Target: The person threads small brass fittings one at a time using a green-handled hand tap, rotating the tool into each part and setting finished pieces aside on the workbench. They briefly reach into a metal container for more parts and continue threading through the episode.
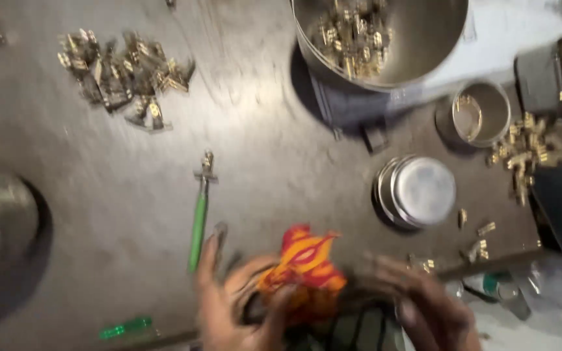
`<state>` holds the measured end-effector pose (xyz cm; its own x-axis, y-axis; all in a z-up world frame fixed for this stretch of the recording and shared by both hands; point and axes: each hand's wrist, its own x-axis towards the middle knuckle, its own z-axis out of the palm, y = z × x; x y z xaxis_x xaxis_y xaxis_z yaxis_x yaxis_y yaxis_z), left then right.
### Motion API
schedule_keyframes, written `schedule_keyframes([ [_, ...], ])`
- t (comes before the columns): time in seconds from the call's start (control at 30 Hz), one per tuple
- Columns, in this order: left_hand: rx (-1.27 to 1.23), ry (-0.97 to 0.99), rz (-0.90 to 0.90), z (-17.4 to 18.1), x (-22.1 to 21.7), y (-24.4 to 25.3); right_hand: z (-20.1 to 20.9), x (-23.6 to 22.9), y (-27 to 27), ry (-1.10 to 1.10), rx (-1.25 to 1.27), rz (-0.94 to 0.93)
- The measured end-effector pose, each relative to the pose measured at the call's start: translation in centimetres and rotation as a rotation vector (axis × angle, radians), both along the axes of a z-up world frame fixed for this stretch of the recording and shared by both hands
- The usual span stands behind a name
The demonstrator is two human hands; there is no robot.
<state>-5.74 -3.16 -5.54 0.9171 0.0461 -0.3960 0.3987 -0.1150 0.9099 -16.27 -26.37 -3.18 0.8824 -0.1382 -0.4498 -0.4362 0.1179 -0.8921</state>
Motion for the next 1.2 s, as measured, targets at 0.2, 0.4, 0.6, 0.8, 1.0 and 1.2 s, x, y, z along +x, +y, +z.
schedule_keyframes([
  [0.2,0.437,-0.522,-0.385,1.2,-5.6,-3.0,-2.7,3.1,2.9,0.051,0.595,0.107],
  [0.4,0.342,-0.53,-0.178,2.0,-3.5,3.0,-1.9,2.8,2.3,-0.178,-0.171,0.344],
  [0.6,0.831,-0.518,-0.187,-3.4,2.1,6.9,-2.0,7.1,-0.2,-0.543,-0.872,0.415],
  [0.8,0.553,-0.358,-0.093,-5.0,5.1,8.4,-6.7,8.1,-1.2,-0.553,-1.04,0.765],
  [1.0,0.16,-0.384,0.056,-0.9,1.6,11.3,-8.0,9.5,8.2,-0.52,-0.591,1.012],
  [1.2,0.092,-0.486,0.197,5.1,-2.6,15.5,-6.5,10.7,21.4,-0.661,-0.386,1.019],
])
